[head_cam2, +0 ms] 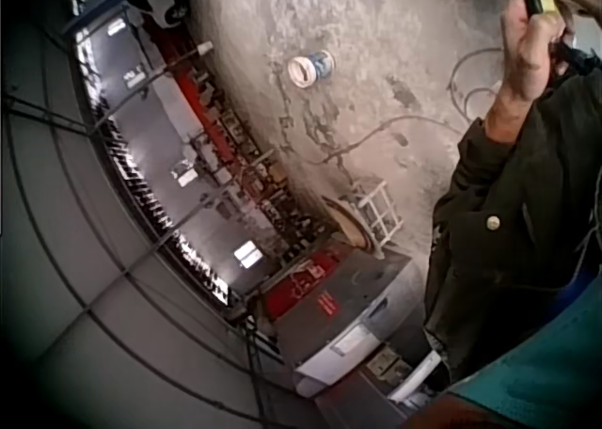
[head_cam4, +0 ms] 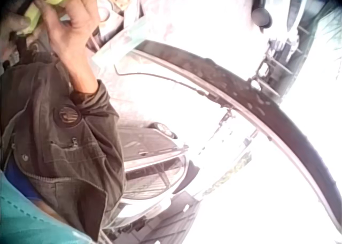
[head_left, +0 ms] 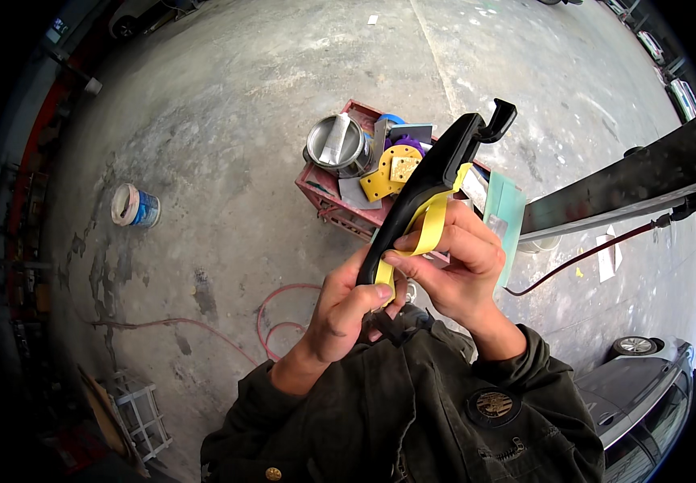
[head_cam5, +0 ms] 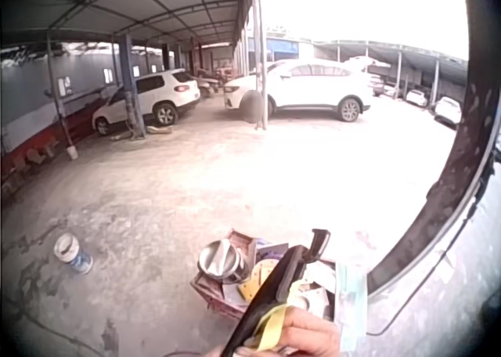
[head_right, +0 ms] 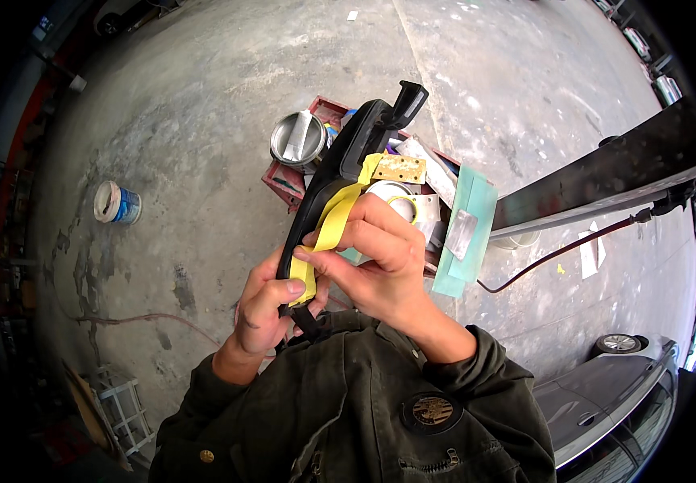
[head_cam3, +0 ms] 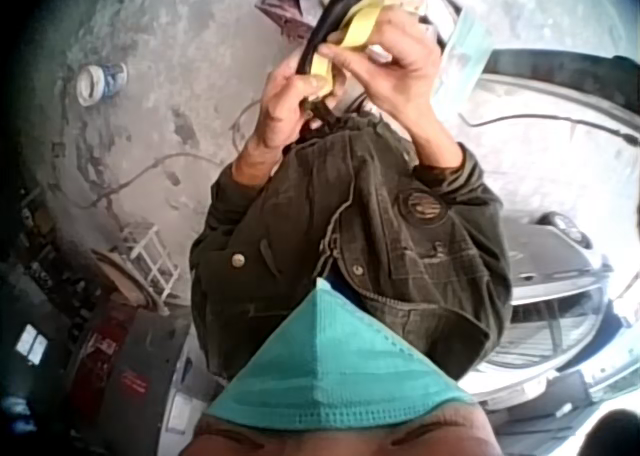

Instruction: The person applies yellow masking tape to a black plastic car part, then wipes it with a white cloth. The person moves through a workshop and enters a paint booth, placing the part on a table and handling a spray gun and tape.

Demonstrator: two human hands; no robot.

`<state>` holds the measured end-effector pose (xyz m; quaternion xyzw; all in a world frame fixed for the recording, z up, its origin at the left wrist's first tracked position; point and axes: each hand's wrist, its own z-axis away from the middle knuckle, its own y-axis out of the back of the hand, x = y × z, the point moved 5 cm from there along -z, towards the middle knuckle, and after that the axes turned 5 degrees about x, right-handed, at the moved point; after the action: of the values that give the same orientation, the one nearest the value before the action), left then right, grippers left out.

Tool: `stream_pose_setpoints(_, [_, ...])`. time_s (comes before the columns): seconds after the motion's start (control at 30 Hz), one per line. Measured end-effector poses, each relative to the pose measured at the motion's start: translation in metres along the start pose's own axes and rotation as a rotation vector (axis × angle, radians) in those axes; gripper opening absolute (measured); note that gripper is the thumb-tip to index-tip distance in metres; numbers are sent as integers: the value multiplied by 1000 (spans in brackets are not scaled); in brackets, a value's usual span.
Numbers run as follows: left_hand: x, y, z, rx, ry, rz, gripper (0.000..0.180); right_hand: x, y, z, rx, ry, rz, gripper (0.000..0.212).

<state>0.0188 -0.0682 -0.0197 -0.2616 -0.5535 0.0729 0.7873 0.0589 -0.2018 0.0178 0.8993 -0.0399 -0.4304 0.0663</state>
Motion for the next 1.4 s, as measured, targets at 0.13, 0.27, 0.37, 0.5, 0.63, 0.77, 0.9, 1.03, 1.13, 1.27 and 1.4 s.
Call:
stream_pose_setpoints(0.13, [0,0,-3,13,-101,-87,37,0,1,1,0,19,8,19])
stream_pose_setpoints(0.27, [4,0,-1,28,-88,-143,35,0,1,3,8,-12,-11,18])
stream_pose_setpoints(0.37, [5,0,-2,34,-99,-173,34,1,1,3,10,20,-8,18])
stream_pose_setpoints(0.5, [8,0,-2,39,-97,-205,33,0,3,2,8,16,-14,18])
stream_pose_setpoints(0.63, [8,0,-4,42,-96,-214,33,3,3,2,20,6,-22,18])
stream_pose_setpoints(0.77, [7,0,-4,56,-89,-213,32,5,3,3,26,23,-6,18])
stream_pose_setpoints(0.9, [7,1,-6,70,-89,-222,31,6,2,2,36,37,5,18])
stream_pose_setpoints(1.03, [5,1,-7,76,-88,-246,30,7,3,2,42,27,22,19])
stream_pose_setpoints(1.13, [4,2,-8,79,-84,-252,30,15,5,5,51,-76,-39,24])
stream_pose_setpoints(1.27, [5,-1,-8,73,-68,-239,31,23,11,8,23,-122,-145,28])
stream_pose_setpoints(1.4, [6,-6,-8,63,-54,-201,31,13,12,6,91,11,-40,33])
